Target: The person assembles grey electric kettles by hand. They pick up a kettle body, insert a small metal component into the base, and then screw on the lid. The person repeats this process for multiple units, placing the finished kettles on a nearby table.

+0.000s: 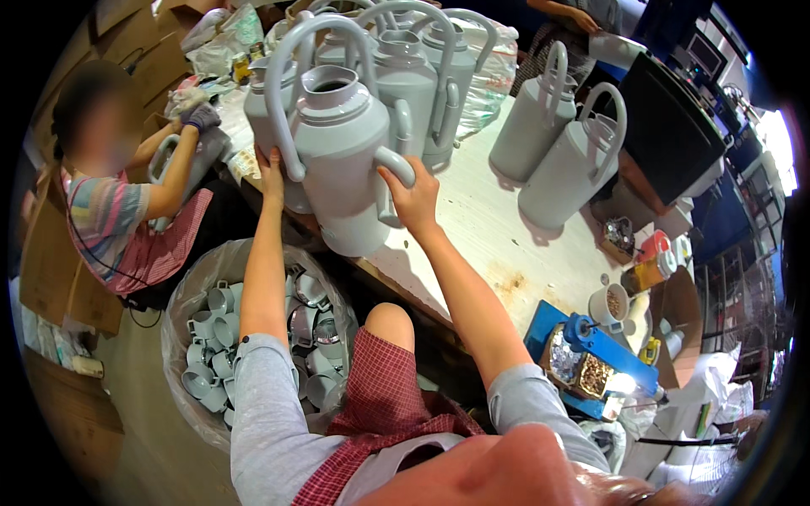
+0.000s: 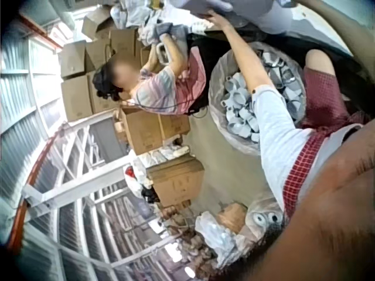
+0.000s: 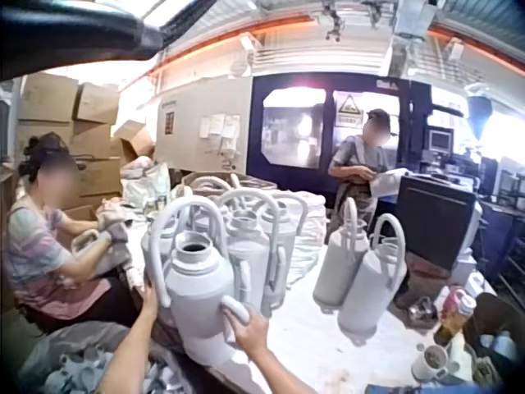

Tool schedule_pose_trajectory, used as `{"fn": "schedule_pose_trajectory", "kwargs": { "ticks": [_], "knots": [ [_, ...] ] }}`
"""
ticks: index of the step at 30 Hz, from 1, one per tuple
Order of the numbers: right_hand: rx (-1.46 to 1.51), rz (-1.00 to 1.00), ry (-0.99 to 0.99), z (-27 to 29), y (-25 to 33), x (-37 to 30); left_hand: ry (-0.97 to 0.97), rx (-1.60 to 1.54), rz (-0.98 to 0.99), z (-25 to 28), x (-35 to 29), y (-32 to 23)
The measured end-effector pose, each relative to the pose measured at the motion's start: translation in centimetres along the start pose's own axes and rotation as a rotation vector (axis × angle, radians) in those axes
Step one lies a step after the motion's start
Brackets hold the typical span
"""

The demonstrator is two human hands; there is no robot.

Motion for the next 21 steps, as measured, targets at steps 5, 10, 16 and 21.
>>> {"fn": "schedule_pose_trajectory", "kwargs": {
  "ticks": [5, 10, 16, 21],
  "knots": [
    [-0.033, -0.116, 0.22, 0.1, -1.1, 2.0, 0.012, -0.004, 0.121, 6.8, 1.2, 3.9],
    [-0.586, 0.403, -0.147, 14.5, 1.4, 6.3, -0.042, -0.146, 0.248, 2.1, -12.6, -6.3],
    [-0.767, -0.146, -0.355, 34.0, -2.2, 9.9, 0.166, -0.161, 0.019, -1.9, -21.5, -16.2],
    [-0.17, 0.072, -0.165, 26.5, 10.5, 4.4, 0.432, -0.317, -0.026, -6.9, -21.5, -23.8]
  ]
}}
Point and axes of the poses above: each hand's wrist, its own x-axis towards the middle knuckle, its own z-axis out of the back of the hand, y = z × x, the point moved 2 cm from there along x, towards the middle knuckle, and after that the axes turned 9 degrees about y, right-handed, at the moved point
